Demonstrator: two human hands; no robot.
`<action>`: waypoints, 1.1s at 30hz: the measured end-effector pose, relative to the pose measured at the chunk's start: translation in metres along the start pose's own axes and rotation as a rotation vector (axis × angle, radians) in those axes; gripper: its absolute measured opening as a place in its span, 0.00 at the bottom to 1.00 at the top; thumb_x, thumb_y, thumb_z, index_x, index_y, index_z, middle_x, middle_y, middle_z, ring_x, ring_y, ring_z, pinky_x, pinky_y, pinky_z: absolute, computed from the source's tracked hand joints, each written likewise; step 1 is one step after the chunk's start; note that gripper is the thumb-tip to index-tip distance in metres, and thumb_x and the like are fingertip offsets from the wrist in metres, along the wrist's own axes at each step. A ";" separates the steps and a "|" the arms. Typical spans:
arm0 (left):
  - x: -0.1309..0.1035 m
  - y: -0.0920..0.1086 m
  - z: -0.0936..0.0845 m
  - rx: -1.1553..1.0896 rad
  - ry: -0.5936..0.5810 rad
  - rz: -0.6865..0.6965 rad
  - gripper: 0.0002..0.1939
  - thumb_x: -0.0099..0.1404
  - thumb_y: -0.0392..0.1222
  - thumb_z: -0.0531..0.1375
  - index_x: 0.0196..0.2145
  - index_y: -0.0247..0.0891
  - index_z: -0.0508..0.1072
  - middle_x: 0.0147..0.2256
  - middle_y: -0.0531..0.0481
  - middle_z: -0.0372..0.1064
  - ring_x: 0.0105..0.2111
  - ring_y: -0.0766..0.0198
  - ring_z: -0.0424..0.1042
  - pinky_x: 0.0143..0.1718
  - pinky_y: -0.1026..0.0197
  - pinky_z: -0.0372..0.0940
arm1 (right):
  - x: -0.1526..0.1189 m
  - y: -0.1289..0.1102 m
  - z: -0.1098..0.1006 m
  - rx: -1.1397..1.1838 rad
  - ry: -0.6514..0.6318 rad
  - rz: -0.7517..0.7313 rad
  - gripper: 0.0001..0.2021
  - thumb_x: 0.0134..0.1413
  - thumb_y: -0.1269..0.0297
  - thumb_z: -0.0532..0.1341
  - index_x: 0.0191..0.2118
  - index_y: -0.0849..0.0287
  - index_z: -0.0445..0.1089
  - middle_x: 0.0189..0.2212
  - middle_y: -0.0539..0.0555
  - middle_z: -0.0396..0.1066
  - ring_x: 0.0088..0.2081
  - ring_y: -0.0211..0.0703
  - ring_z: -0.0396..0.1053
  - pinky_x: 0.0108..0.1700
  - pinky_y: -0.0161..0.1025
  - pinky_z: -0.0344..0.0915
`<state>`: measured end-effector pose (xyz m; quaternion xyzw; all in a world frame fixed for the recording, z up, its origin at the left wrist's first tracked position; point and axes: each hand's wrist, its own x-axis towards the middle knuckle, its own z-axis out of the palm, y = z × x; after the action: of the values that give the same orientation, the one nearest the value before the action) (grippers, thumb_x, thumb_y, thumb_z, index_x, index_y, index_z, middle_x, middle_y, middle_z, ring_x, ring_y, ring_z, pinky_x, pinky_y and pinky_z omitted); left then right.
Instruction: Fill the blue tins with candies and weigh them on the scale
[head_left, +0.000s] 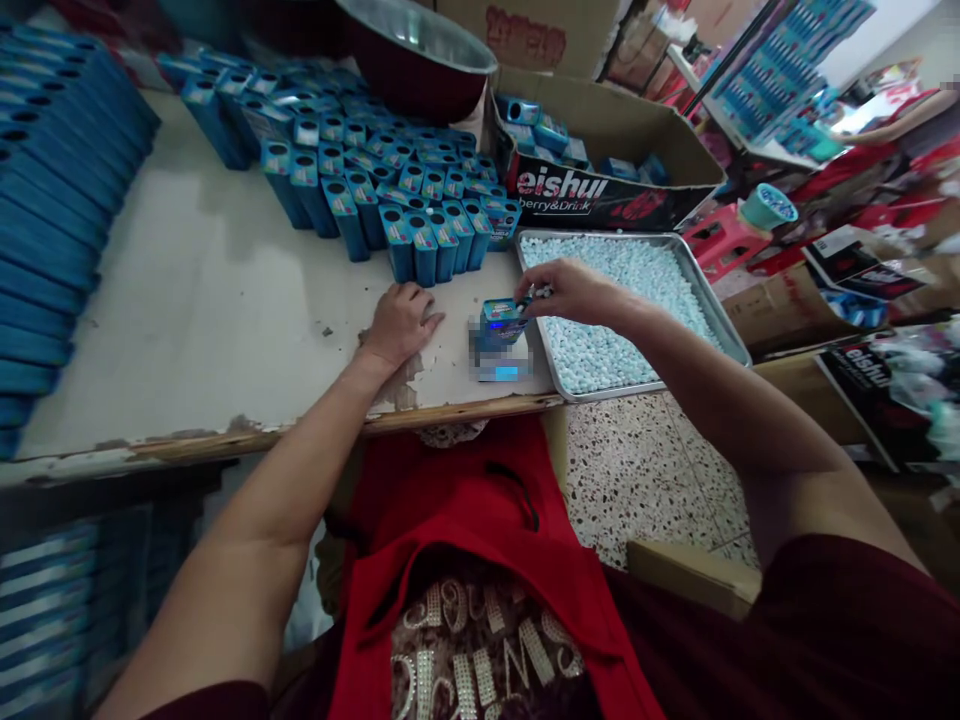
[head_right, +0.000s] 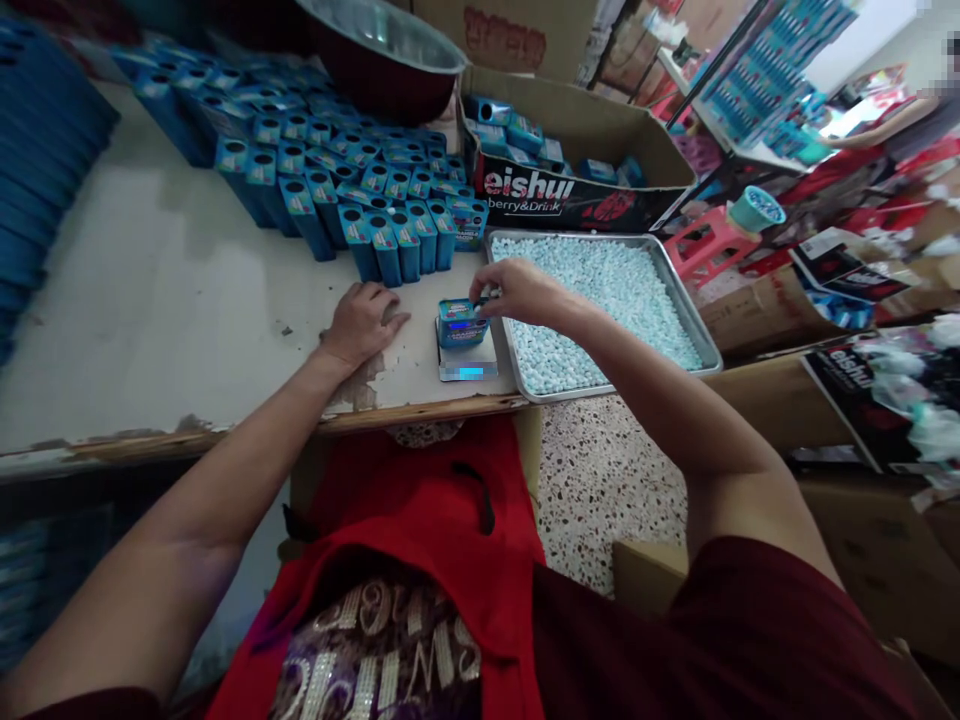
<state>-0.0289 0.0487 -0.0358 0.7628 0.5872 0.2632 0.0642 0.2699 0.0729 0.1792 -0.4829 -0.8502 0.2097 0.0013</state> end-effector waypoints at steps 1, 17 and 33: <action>0.000 0.000 0.000 -0.005 0.004 -0.001 0.09 0.78 0.44 0.67 0.51 0.39 0.83 0.56 0.32 0.79 0.60 0.34 0.74 0.67 0.35 0.71 | 0.000 -0.001 0.000 -0.013 -0.001 0.001 0.12 0.58 0.73 0.77 0.46 0.52 0.90 0.32 0.47 0.73 0.36 0.44 0.69 0.44 0.44 0.63; 0.002 0.002 -0.007 -0.057 -0.034 -0.021 0.08 0.79 0.44 0.69 0.50 0.38 0.80 0.55 0.38 0.78 0.59 0.44 0.71 0.67 0.40 0.67 | 0.006 -0.001 0.001 0.082 0.104 0.055 0.07 0.52 0.71 0.77 0.39 0.55 0.87 0.31 0.51 0.79 0.37 0.48 0.77 0.47 0.50 0.76; 0.001 0.004 -0.011 -0.081 -0.047 -0.082 0.14 0.81 0.55 0.66 0.48 0.41 0.80 0.52 0.41 0.77 0.62 0.43 0.69 0.68 0.37 0.66 | -0.043 0.125 0.029 0.376 0.234 0.323 0.11 0.50 0.61 0.84 0.34 0.55 0.84 0.23 0.46 0.75 0.26 0.42 0.74 0.41 0.48 0.77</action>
<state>-0.0304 0.0461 -0.0243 0.7407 0.6052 0.2660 0.1197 0.3900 0.0830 0.1168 -0.6245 -0.7023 0.3042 0.1556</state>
